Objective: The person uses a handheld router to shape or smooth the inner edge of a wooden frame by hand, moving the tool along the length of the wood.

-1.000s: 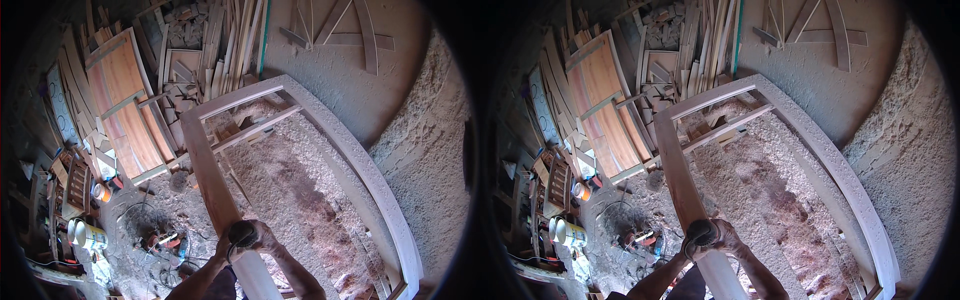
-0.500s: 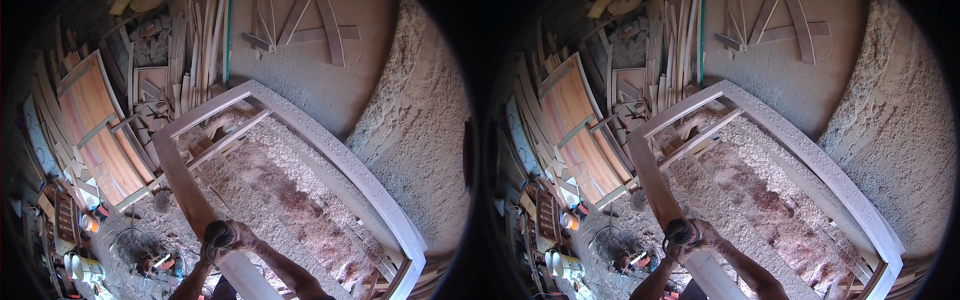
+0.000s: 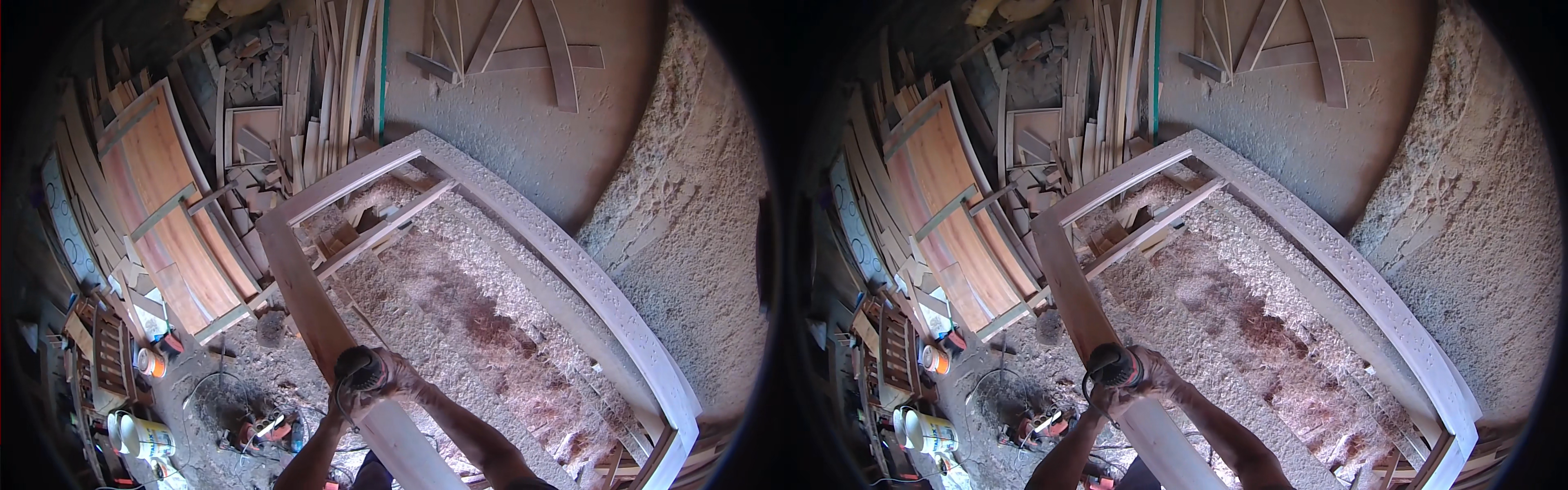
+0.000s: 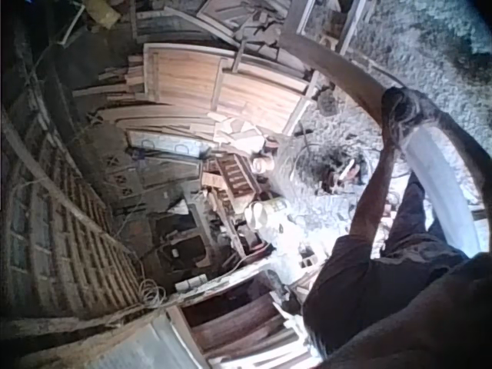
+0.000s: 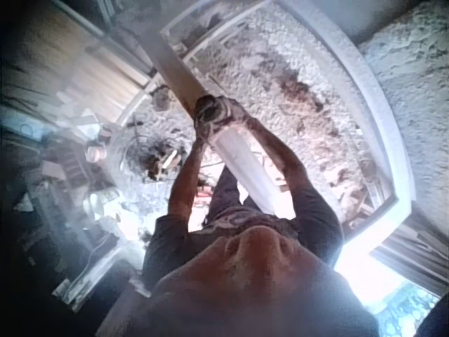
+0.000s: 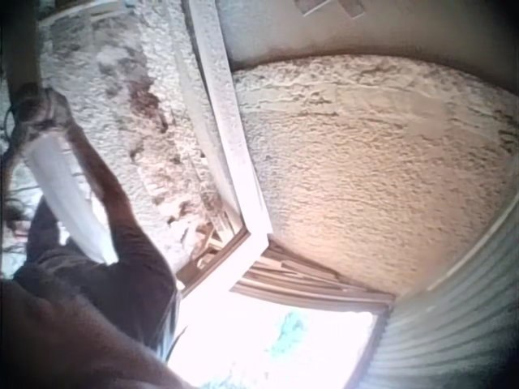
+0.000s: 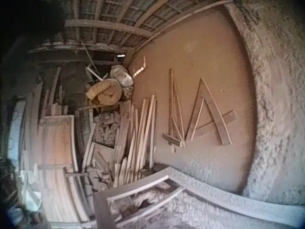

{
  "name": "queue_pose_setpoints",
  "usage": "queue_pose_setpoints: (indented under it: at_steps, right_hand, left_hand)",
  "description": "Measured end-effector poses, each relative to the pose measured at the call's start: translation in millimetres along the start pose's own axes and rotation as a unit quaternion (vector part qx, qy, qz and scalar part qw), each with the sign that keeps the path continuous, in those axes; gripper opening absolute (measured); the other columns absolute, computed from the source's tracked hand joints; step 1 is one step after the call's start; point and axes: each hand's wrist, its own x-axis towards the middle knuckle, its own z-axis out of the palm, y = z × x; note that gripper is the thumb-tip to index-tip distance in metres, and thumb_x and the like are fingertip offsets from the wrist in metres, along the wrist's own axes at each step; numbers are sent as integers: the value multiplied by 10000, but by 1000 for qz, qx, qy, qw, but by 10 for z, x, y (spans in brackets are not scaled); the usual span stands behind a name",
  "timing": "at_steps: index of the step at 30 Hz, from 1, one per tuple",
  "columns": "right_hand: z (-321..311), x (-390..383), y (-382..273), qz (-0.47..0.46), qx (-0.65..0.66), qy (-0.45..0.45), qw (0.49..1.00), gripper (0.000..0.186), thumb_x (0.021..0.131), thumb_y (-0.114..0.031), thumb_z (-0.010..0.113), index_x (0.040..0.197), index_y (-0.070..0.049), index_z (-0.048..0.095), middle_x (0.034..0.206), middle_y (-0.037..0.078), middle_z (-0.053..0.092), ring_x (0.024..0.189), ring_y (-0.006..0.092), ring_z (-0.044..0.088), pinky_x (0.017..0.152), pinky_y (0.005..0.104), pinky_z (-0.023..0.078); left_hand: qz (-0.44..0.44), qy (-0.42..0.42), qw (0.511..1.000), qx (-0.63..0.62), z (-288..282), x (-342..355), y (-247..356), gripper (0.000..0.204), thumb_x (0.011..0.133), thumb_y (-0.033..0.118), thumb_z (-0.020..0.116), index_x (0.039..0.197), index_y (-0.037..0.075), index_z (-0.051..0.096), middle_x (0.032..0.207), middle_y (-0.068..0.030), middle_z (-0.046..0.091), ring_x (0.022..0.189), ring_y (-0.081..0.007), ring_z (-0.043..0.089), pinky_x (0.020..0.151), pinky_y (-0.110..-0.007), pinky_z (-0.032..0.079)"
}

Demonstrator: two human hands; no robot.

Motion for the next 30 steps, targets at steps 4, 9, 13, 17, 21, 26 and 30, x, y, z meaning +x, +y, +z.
queue_pose_setpoints:
  at_steps: [4,9,13,17,21,26,30]
  right_hand:
    - [28,151,44,11,8,-9,1000,857,573,-123,1012,1337,-83,624,1261,52,681,1152,161,648,1046,329,513]
    - [21,327,167,4,-11,-3,1000,784,612,-154,1011,1299,-96,637,1229,55,681,1122,169,655,1026,330,518]
    - [-13,486,124,-1,-91,9,996,799,616,-227,989,1308,-111,609,1221,82,713,1137,230,696,1027,361,535]
    - [12,701,84,16,-101,15,995,780,618,-239,985,1294,-117,615,1223,83,711,1127,231,698,1027,364,534]
    - [-12,857,120,27,-67,11,997,775,613,-245,987,1286,-122,622,1223,74,706,1128,215,689,1037,357,526]
    - [61,1167,106,7,-18,13,1000,737,612,-206,969,1260,-118,629,1172,52,698,1109,189,667,1041,347,518]
    - [-4,1449,256,14,-26,4,1000,695,619,-144,925,1247,-118,629,1154,30,689,1092,162,650,1027,335,514]
  left_hand:
    - [2,-14,1000,27,-62,35,-156,788,809,381,902,1434,44,558,1417,-167,606,1324,-362,589,1159,-501,450]
    - [30,10,998,60,-64,125,-337,803,800,383,912,1422,19,559,1403,-175,611,1276,-359,623,1134,-506,474]
    - [83,71,994,17,-95,332,-335,805,797,385,914,1420,15,562,1397,-180,613,1282,-366,617,1136,-509,473]
    - [93,69,991,61,-103,359,-652,855,798,390,915,1461,19,522,1430,-198,587,1331,-392,581,1155,-573,442]
    - [211,122,960,138,-153,518,-770,908,787,377,918,1500,30,476,1482,-223,540,1366,-417,548,1170,-637,402]
    - [133,34,981,137,-218,456,-1224,889,789,367,901,1528,103,483,1520,-197,522,1377,-398,544,1224,-601,349]
    - [-54,-90,991,77,-340,698,-1341,679,813,423,864,1391,134,656,1457,-146,616,1376,-350,555,1252,-519,326]
